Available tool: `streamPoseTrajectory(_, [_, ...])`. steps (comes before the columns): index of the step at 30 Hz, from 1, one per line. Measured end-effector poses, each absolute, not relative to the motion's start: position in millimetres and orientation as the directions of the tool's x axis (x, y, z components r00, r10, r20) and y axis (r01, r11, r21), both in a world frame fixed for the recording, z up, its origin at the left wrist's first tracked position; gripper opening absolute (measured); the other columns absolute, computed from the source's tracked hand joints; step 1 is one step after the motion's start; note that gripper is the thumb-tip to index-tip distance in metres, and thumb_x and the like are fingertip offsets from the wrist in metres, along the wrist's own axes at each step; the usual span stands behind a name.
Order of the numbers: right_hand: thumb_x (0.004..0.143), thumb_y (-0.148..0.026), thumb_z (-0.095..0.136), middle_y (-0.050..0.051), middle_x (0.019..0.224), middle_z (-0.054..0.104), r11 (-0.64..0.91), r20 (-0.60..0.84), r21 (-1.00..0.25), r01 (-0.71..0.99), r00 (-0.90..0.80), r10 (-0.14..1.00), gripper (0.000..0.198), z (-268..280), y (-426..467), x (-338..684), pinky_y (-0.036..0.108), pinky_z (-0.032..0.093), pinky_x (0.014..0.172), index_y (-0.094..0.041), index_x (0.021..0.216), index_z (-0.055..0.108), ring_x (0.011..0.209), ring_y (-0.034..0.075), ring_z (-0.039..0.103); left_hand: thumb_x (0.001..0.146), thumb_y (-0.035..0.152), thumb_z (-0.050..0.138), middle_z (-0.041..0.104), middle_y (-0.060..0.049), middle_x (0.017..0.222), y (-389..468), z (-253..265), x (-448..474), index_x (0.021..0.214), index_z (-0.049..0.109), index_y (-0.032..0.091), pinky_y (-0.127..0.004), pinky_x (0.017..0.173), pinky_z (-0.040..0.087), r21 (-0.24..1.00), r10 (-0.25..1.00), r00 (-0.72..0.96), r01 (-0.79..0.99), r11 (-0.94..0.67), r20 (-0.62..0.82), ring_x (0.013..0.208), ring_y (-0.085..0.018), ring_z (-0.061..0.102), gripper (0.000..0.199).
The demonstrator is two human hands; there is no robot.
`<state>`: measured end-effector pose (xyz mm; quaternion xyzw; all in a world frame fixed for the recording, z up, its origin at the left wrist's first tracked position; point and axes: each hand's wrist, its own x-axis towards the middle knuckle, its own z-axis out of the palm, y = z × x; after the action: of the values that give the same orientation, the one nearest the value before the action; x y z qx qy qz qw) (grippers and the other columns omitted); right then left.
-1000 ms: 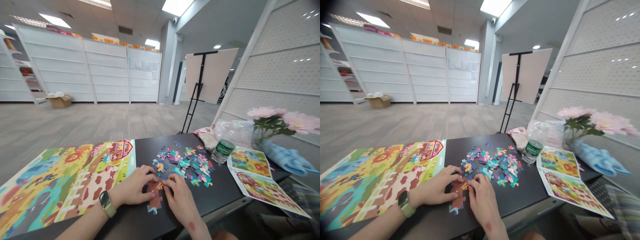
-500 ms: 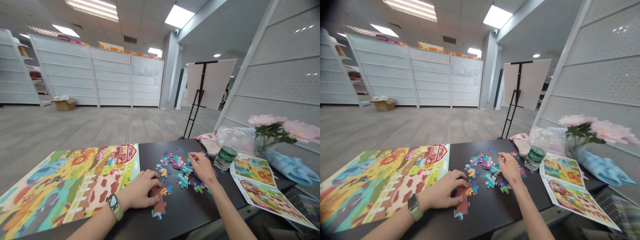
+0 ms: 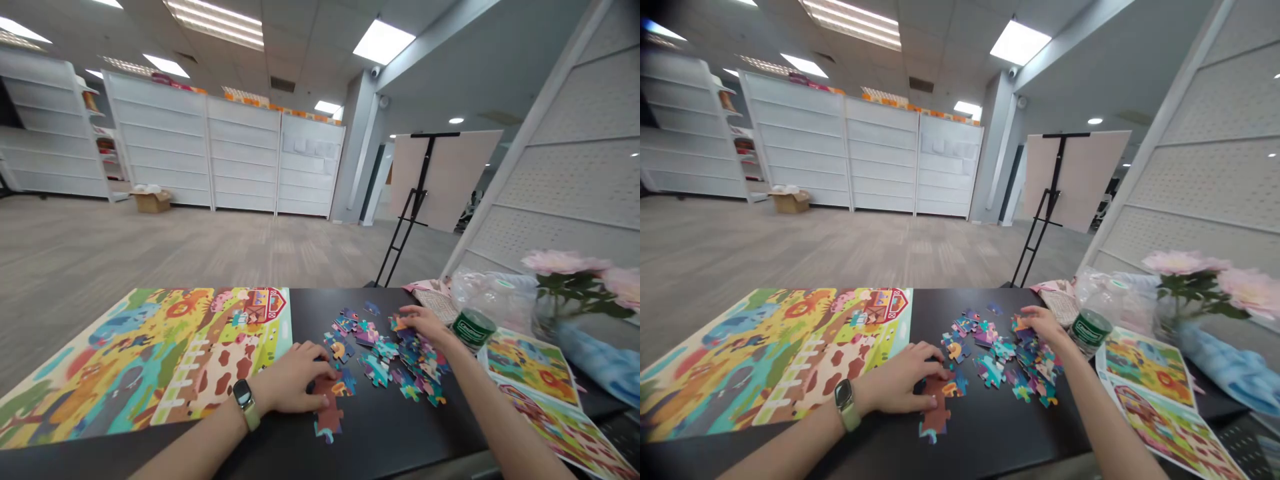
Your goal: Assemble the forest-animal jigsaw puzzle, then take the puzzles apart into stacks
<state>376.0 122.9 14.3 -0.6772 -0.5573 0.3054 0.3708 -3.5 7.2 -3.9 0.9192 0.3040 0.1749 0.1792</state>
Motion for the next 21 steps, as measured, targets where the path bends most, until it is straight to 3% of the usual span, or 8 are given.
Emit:
streamPoseTrajectory(7, [0.07, -0.04, 0.065, -0.003, 0.065, 0.059, 0.027, 0.078, -0.931, 0.365, 0.125, 0.989, 0.059, 18.3, 82.5, 356.6, 0.027, 0.048, 0.062, -0.015, 0.123, 0.063, 0.062, 0.015, 0.059, 0.081, 0.044, 0.074, 0.058, -0.003, 0.126, 6.1, -1.3, -4.0, 0.122, 0.064, 0.033, -0.039, 0.097, 0.044, 0.42, 0.622, 0.753, 0.504, -0.755, 0.215, 0.113, -0.028, 0.054, 0.043])
streamPoseTrajectory(10, [0.073, -0.046, 0.066, 0.001, 0.078, 0.064, 0.131, 0.187, -0.92, 0.369, 0.121, 0.975, 0.048, 8.2, 57.4, 337.4, 0.03, 0.052, 0.069, -0.017, 0.111, 0.065, 0.07, 0.017, 0.062, 0.083, 0.044, 0.073, 0.058, -0.003, 0.126, 6.4, -1.8, -5.0, 0.121, 0.064, 0.032, -0.039, 0.098, 0.043, 0.415, 0.613, 0.761, 0.498, -0.762, 0.213, 0.113, -0.027, 0.054, 0.042])
streamPoseTrajectory(14, [0.076, -0.048, 0.068, 0.006, 0.08, 0.068, 0.15, 0.415, -0.804, 0.575, 0.363, 0.834, 0.03, -2.5, 20.6, 310.5, 0.033, 0.053, 0.073, -0.021, 0.085, 0.06, 0.072, 0.021, 0.065, 0.085, 0.045, 0.071, 0.057, -0.004, 0.128, 7.9, -3.5, -5.6, 0.123, 0.063, 0.031, -0.04, 0.099, 0.042, 0.418, 0.609, 0.764, 0.493, -0.763, 0.212, 0.115, -0.028, 0.054, 0.041])
streamPoseTrajectory(17, [0.083, -0.05, 0.063, 0.006, 0.082, 0.069, 0.168, 0.381, -0.853, 0.494, 0.37, 0.847, 0.035, -9.9, -16.2, 282.1, 0.031, 0.054, 0.069, -0.021, 0.101, 0.06, 0.073, 0.021, 0.067, 0.085, 0.045, 0.072, 0.057, -0.004, 0.129, 7.6, -2.9, -4.8, 0.123, 0.063, 0.032, -0.04, 0.1, 0.042, 0.428, 0.614, 0.761, 0.493, -0.757, 0.21, 0.115, -0.028, 0.054, 0.041])
streamPoseTrajectory(19, [0.09, -0.048, 0.055, 0.003, 0.08, 0.069, 0.175, 0.315, -0.876, 0.45, 0.257, 0.914, 0.045, -17.5, -40.9, 258.9, 0.03, 0.054, 0.067, -0.02, 0.125, 0.056, 0.071, 0.02, 0.066, 0.084, 0.043, 0.072, 0.057, -0.004, 0.129, 6.6, -1.7, -4.0, 0.123, 0.063, 0.032, -0.04, 0.1, 0.042, 0.427, 0.615, 0.762, 0.496, -0.756, 0.203, 0.115, -0.028, 0.053, 0.042])
streamPoseTrajectory(21, [0.094, -0.047, 0.048, 0.003, 0.076, 0.068, 0.151, 0.257, -0.86, 0.487, 0.16, 0.953, 0.044, -26.5, -59.8, 237.3, 0.03, 0.053, 0.065, -0.02, 0.127, 0.058, 0.066, 0.02, 0.065, 0.085, 0.042, 0.072, 0.057, -0.005, 0.129, 5.6, -0.4, -3.4, 0.125, 0.062, 0.031, -0.041, 0.101, 0.042, 0.424, 0.617, 0.764, 0.503, -0.753, 0.19, 0.116, -0.028, 0.053, 0.043])
